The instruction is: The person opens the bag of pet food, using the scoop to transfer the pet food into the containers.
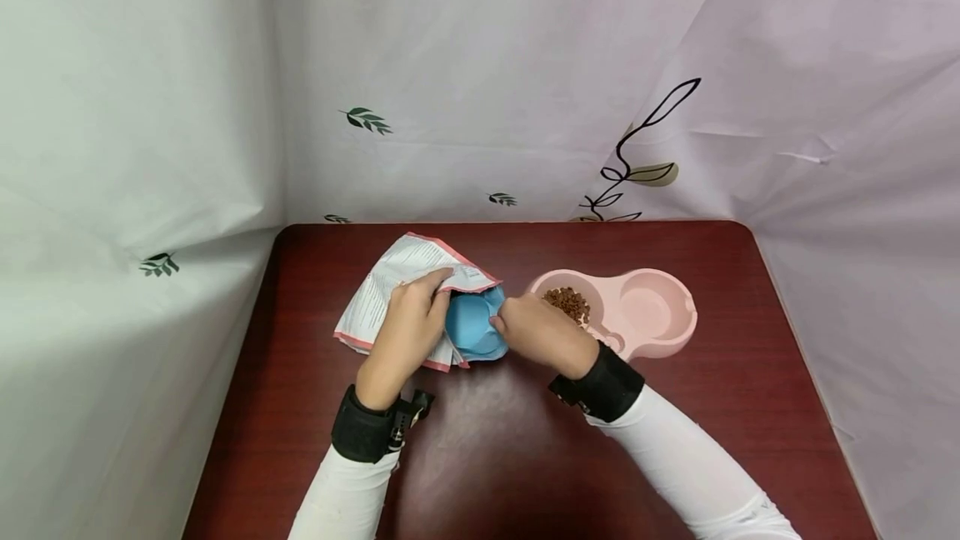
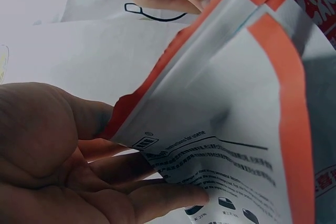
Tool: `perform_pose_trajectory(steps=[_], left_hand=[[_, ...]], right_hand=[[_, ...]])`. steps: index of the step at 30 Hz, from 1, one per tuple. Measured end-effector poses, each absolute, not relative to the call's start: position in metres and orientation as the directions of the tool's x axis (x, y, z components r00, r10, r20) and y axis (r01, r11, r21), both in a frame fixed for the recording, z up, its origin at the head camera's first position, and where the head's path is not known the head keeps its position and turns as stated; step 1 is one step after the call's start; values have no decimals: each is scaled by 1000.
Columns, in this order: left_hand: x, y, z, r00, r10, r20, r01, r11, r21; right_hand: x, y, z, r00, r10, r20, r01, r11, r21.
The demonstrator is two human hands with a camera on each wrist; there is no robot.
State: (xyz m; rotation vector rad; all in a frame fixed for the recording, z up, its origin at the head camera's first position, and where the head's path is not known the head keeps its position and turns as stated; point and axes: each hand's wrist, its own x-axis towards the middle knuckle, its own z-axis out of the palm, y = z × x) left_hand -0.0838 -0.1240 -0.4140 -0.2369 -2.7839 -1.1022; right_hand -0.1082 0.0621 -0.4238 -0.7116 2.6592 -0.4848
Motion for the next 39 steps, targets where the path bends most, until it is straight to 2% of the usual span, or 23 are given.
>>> perform_pose_trajectory(steps=[8, 17, 26, 31, 35, 39], left_hand=[[-83, -122, -415, -972, 98, 212, 216, 727, 652], [-82, -120, -418, -968, 108, 226, 231, 732, 641], [-81, -121, -417, -971, 108, 214, 223, 732, 643], [-81, -122, -418, -971, 122, 205, 228, 727, 648], [-82, -123, -419, -974, 117, 195, 218, 729, 649], [-82, -124, -417, -977, 115, 181, 206, 732, 650]], right_hand=[[-106, 55, -441, -846, -489, -211, -367, 822, -435], [-101, 46, -465, -864, -502, -43, -422, 767, -484], [-96, 41, -487, -893, -450, 8, -379, 742, -553], [-92, 42, -499, -901, -426, 80, -393, 727, -563], [-92, 44, -501, -897, -432, 91, -397, 700, -593], [-90, 48, -501, -896, -439, 73, -370, 644, -669]])
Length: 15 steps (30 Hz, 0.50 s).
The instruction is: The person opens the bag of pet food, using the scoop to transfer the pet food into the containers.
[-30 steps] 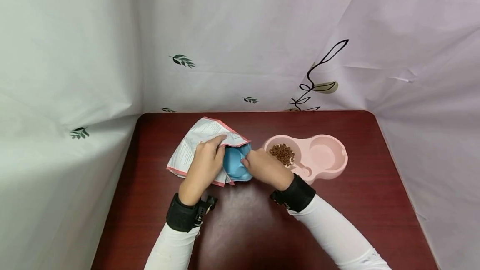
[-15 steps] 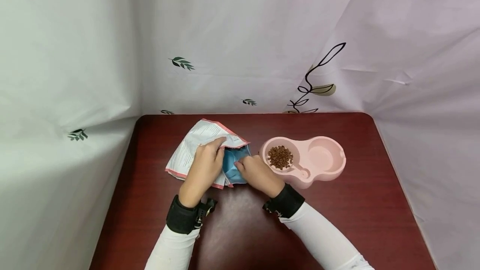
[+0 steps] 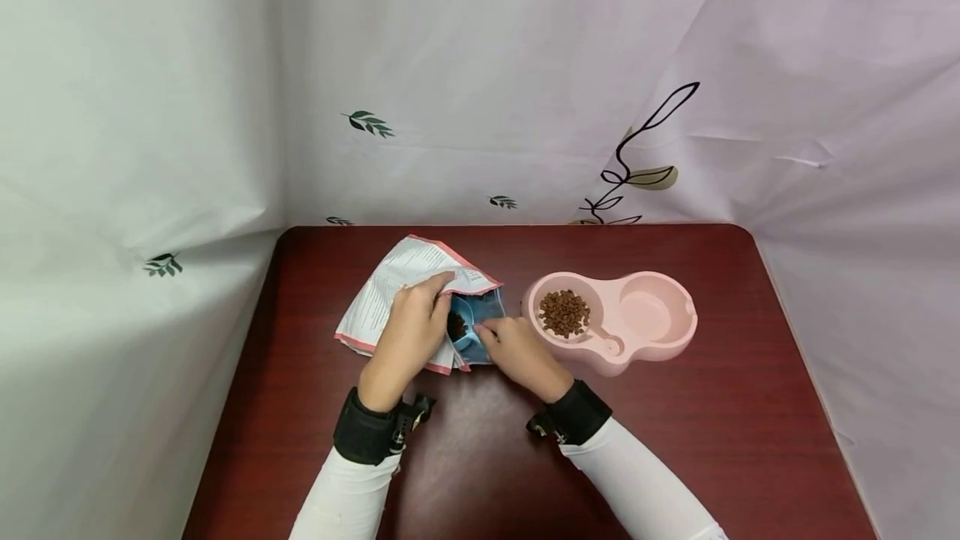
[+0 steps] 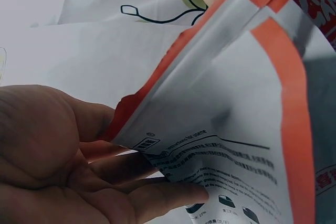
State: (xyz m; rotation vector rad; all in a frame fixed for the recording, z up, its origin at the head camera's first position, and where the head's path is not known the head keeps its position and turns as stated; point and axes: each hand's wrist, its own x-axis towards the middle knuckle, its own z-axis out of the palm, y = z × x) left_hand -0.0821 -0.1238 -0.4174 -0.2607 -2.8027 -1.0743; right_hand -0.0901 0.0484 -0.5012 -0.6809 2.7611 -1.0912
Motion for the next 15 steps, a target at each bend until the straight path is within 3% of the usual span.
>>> perform_pose_trajectory(steps=[5, 15], left_hand=[[-83, -124, -416, -980, 110, 168, 194, 727, 658], [-85, -127, -411, -984, 85, 159, 171, 724, 668]], right_hand=[[-88, 59, -502, -898, -435, 65, -332, 572, -750], [-80, 86, -502, -910, -404, 95, -331, 569, -753]])
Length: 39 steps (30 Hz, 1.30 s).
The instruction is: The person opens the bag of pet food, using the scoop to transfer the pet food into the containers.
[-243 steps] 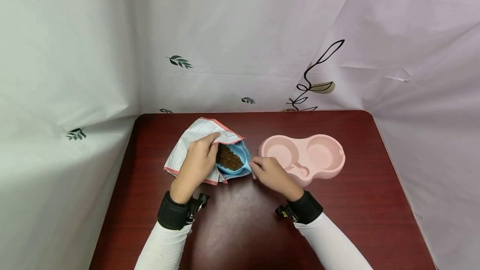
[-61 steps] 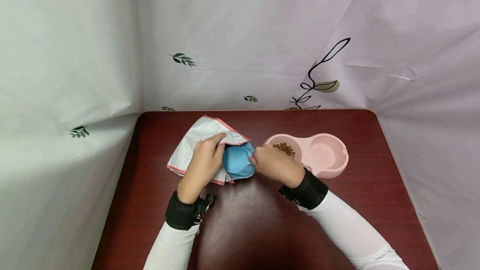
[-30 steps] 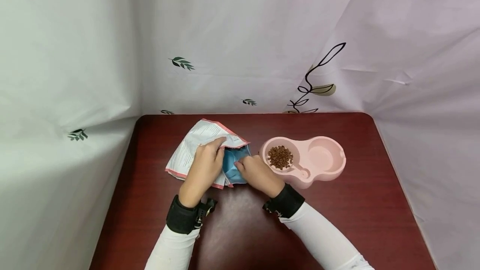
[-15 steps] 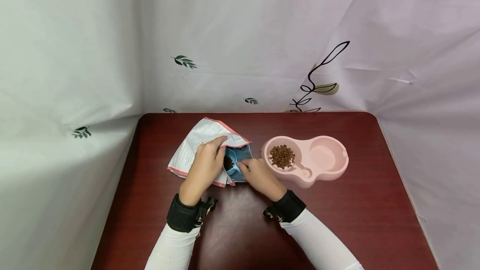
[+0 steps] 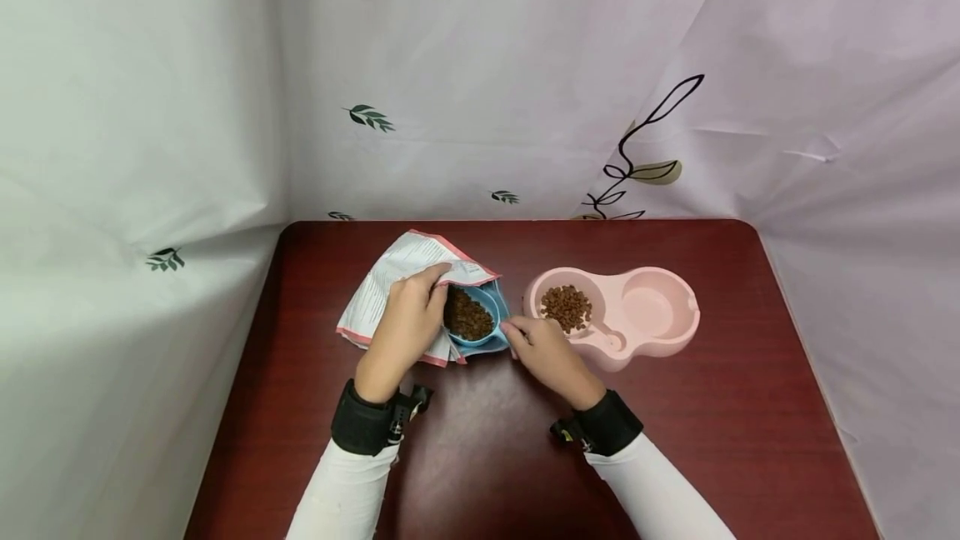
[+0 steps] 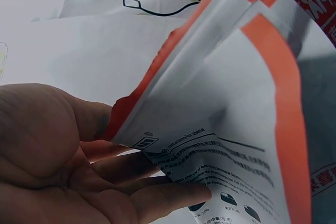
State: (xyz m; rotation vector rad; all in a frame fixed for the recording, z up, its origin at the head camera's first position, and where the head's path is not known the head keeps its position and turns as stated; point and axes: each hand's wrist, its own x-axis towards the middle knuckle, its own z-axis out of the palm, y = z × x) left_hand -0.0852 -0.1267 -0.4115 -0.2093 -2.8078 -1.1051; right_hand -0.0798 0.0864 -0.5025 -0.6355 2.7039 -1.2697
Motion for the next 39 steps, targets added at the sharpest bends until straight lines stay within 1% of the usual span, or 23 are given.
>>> perform_pose_trajectory(steps=[7, 15, 18, 21, 25, 28, 35, 39], left_hand=[[-87, -128, -412, -988, 73, 136, 146, 724, 674], [-87, -129, -412, -990, 77, 122, 140, 713, 687], [-87, -129, -411, -990, 75, 118, 136, 711, 690], [-87, -130, -411, -991, 79, 112, 135, 711, 690], [-87, -129, -411, -991, 80, 106, 131, 712, 690], [-88, -130, -411, -991, 78, 107, 130, 713, 689], [-89, -131, -410, -990, 73, 122, 137, 713, 688], [-89, -130, -410, -990, 73, 121, 136, 714, 686]], right_hand=[[-73, 99, -520, -902, -393, 178, -380, 530, -758], [-68, 100, -531, -907, -371, 198, -365, 462, -808], [-68, 102, -526, -905, -385, 183, -363, 471, -804], [-69, 109, -514, -904, -405, 138, -337, 474, -814], [-69, 125, -495, -906, -419, 60, -275, 474, -836], [-67, 141, -484, -906, -422, 39, -265, 493, -828], [-61, 188, -468, -915, -400, 59, -277, 513, -813], [-57, 223, -463, -937, -338, 86, -279, 579, -766]])
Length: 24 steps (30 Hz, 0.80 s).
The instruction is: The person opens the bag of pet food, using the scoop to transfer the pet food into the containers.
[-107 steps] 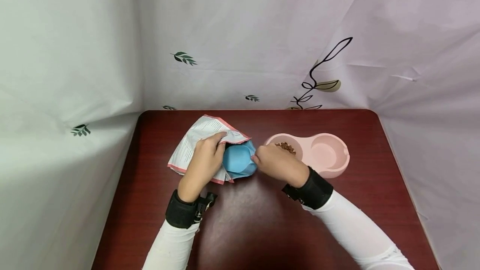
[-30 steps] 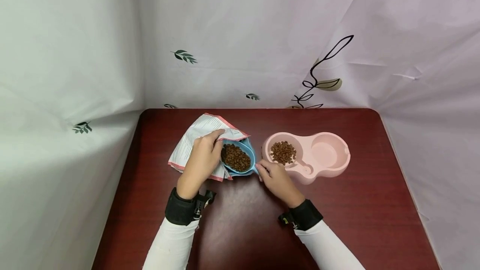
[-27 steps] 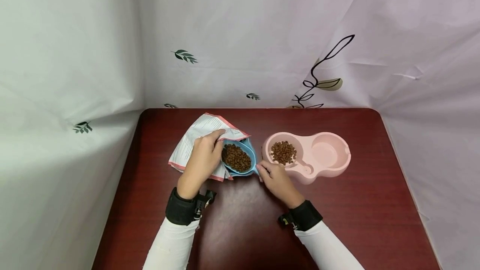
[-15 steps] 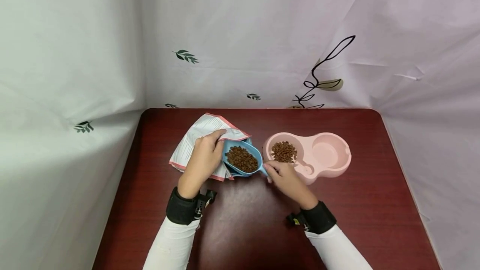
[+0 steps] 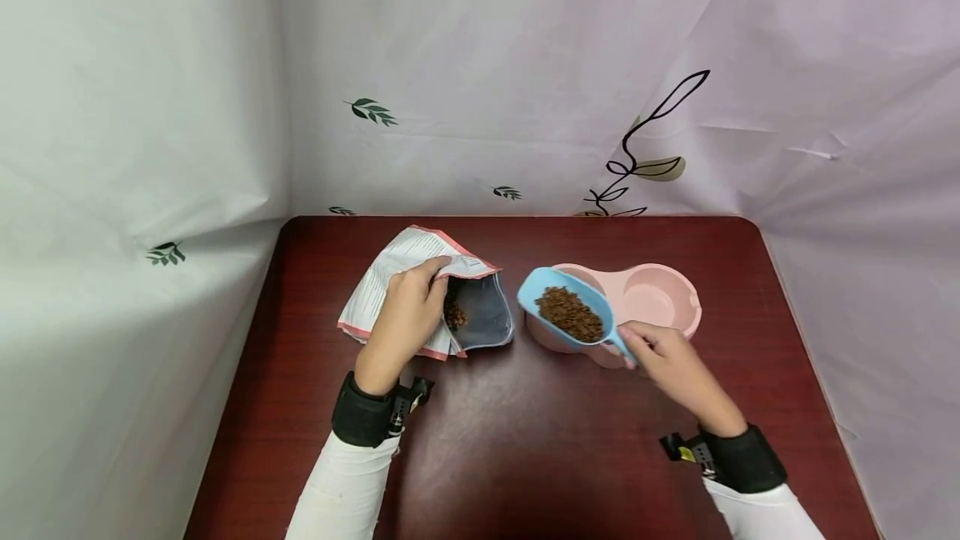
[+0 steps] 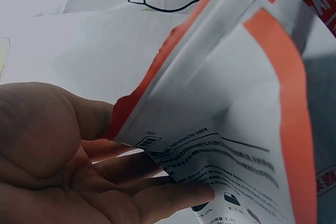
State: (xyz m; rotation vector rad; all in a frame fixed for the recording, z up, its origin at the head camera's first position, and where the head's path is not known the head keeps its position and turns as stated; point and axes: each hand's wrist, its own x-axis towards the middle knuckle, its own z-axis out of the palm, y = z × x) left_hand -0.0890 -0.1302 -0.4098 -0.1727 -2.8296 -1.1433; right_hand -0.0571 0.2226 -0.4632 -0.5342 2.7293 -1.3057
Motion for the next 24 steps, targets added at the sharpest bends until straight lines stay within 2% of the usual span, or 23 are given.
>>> perform_pose_trajectory(steps=[4, 14, 19, 24], left_hand=[[-88, -130, -410, -990, 77, 118, 137, 713, 688], [-88, -130, -411, -991, 67, 116, 129, 713, 689], [-88, -130, -410, -991, 63, 114, 125, 715, 687], [-88, -129, -410, -991, 68, 116, 129, 714, 688]], right_hand=[[-56, 262, -468, -960, -270, 78, -243, 658, -712], [-60, 321, -467, -978, -193, -76, -115, 810, -574], [-64, 335, -461, -975, -192, -110, -108, 847, -520], [-68, 344, -454, -974, -212, -75, -161, 891, -425]])
